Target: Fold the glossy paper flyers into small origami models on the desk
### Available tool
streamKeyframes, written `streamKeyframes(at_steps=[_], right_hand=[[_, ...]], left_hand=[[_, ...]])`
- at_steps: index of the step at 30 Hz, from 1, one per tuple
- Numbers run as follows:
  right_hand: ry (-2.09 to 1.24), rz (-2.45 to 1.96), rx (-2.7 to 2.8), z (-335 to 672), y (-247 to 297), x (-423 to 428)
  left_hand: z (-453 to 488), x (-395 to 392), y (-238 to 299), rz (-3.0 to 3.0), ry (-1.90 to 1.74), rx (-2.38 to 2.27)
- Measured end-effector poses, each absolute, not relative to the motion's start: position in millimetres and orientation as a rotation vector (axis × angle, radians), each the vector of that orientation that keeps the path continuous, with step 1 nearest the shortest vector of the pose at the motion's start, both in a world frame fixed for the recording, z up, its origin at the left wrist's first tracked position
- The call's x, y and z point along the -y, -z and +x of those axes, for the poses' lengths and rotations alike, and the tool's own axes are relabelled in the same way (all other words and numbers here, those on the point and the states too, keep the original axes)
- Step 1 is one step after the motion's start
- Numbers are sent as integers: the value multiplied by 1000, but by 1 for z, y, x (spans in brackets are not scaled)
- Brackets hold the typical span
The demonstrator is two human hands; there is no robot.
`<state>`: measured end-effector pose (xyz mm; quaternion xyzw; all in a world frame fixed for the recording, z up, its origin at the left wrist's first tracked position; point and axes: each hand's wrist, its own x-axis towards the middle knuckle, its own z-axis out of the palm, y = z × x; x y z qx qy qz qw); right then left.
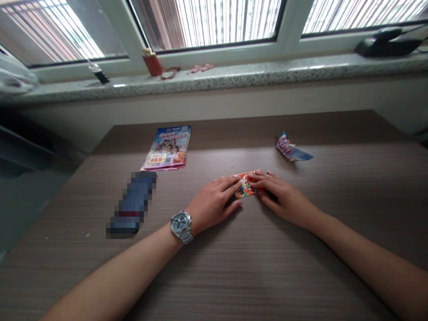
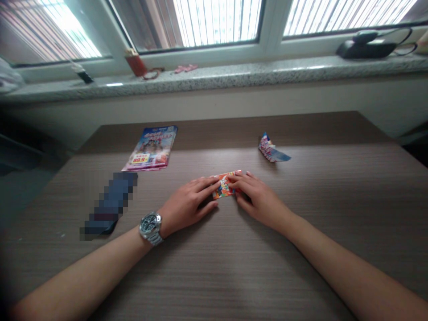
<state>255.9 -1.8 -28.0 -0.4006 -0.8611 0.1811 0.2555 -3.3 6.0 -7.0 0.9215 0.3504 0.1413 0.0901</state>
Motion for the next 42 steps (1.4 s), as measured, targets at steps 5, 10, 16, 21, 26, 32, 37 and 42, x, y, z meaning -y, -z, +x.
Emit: streamKeyframes(at_steps=[5, 10, 16, 21, 26, 32, 37, 42], right_hand=[[-467, -1058, 2302, 255, 27, 2], [-443, -1047, 2254, 254, 25, 3], [-372, -1071, 2328, 255, 30, 2], [-378, -1064, 2339, 256, 32, 1], [-407, -1053, 2343, 256, 28, 2], [-410, -1048, 2365, 256, 25, 2], [-429, -1044, 2367, 257, 25, 2], [-477, -1038, 2300, 258, 23, 3]], left_hand=[[-1, -3, 4, 2765, -379, -1084], [1, -1, -1, 2775, -377, -1123], [2, -1, -1, 2785, -419, -1095], [1, -2, 0, 2800, -435, -1056], [-1, -2, 2, 2785, -463, -1021], [2, -3, 4, 2781, -491, -1066], [3, -4, 2, 2796, -503, -1104], [2, -3, 1, 2797, -527, -1112]])
